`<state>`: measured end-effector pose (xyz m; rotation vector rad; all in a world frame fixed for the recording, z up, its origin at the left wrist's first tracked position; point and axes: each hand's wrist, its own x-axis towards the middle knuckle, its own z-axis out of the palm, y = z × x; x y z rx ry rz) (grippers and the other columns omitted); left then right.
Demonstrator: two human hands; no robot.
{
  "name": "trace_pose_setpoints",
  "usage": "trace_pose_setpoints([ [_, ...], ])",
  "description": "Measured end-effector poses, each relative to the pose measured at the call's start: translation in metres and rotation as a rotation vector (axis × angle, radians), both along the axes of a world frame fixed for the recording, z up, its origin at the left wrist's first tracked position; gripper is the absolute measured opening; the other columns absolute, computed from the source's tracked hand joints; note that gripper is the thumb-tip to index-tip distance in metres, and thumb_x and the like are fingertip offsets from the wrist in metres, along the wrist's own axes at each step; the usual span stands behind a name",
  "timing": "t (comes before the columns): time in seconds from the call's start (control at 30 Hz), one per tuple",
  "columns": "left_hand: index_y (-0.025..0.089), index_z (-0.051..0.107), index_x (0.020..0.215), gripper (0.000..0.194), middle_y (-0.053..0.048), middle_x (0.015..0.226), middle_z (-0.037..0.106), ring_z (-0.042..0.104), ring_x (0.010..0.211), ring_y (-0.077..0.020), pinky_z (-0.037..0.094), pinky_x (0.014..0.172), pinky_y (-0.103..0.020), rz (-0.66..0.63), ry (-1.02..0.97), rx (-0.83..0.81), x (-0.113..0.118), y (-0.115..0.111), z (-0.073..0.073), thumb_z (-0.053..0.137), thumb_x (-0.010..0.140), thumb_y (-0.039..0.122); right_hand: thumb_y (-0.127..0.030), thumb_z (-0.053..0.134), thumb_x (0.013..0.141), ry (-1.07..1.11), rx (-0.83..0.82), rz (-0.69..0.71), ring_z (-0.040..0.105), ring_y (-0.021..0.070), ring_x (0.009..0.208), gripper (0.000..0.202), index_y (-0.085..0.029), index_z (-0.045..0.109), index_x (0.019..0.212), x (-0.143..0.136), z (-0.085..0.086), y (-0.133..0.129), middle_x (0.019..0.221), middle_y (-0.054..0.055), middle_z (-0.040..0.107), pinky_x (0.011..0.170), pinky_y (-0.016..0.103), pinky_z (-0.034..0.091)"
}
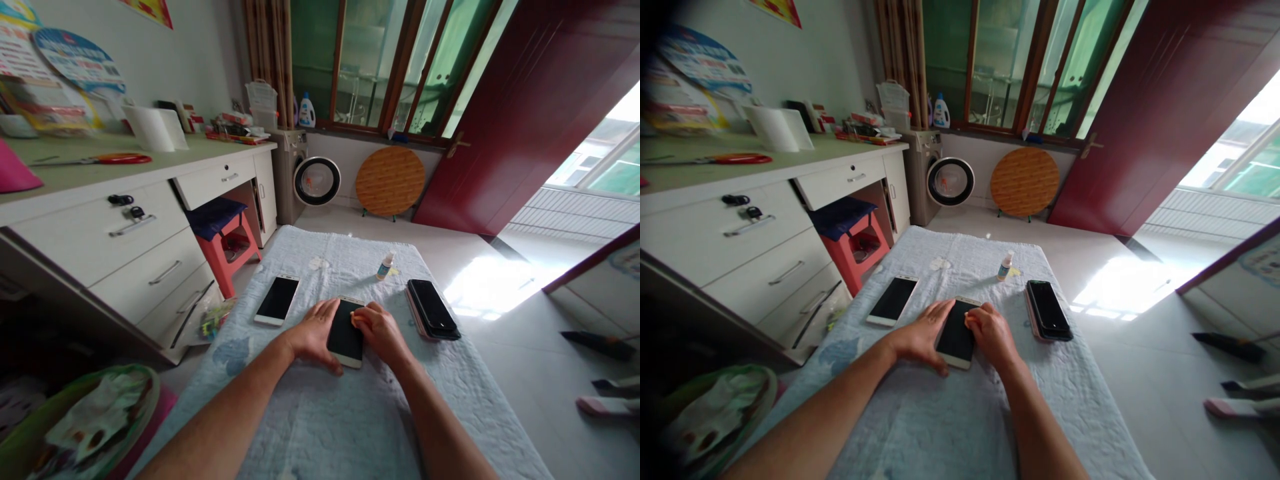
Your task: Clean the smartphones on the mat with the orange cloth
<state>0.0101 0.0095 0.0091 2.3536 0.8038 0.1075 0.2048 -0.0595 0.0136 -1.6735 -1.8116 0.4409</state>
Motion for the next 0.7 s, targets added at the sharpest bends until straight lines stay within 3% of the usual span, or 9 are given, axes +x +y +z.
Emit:
trace_pose_setpoints([
  [0.17, 0.008, 0.009, 0.148, 0.135, -0.019, 0.156, 0.009, 0.002, 0.143, -0.0373, 0.014, 0.116, -0.046, 0.05, 0.125, 0.045, 0.005, -0.01, 0.004, 0.078, 0.044, 0.059, -0.024, 0.052, 0.085, -0.069, 0.07, -0.255, 0.057, 0.0149, 0.077, 0.017, -0.02, 0.067, 0.093, 0.006, -0.009, 0.012, 0.085, 0.003, 0.059, 0.071, 0.024, 0.041],
  [0.27, 0.006, 0.011, 0.148, 0.132, -0.019, 0.156, 0.011, 0.004, 0.143, -0.0368, 0.012, 0.116, -0.045, 0.108, 0.151, 0.08, 0.011, -0.015, 0.004, 0.075, 0.046, 0.062, -0.024, 0.052, 0.084, -0.075, 0.072, -0.284, 0.058, 0.0155, 0.078, 0.017, -0.019, 0.066, 0.092, 0.006, -0.011, 0.016, 0.086, 0.003, 0.06, 0.071, 0.024, 0.041],
  [0.57, 0.009, 0.017, 0.146, 0.126, -0.02, 0.154, 0.017, 0.012, 0.142, -0.0358, 0.014, 0.115, -0.047, 0.181, 0.126, 0.165, 0.017, -0.025, 0.0, 0.069, 0.05, 0.071, -0.011, 0.052, 0.081, -0.023, -0.004, 0.135, 0.056, 0.0133, 0.081, 0.021, -0.019, 0.069, 0.09, -0.015, 0.003, 0.002, 0.087, 0.003, 0.058, 0.075, 0.023, 0.043],
  [0.7, 0.01, 0.016, 0.147, 0.124, -0.019, 0.155, 0.015, 0.01, 0.143, -0.036, 0.013, 0.115, -0.047, 0.203, 0.123, 0.176, 0.019, -0.029, 0.0, 0.066, 0.053, 0.074, -0.009, 0.053, 0.08, 0.004, -0.02, 0.179, 0.056, 0.0127, 0.078, 0.022, -0.019, 0.071, 0.088, -0.01, 0.005, -0.001, 0.084, 0.003, 0.058, 0.073, 0.022, 0.043],
])
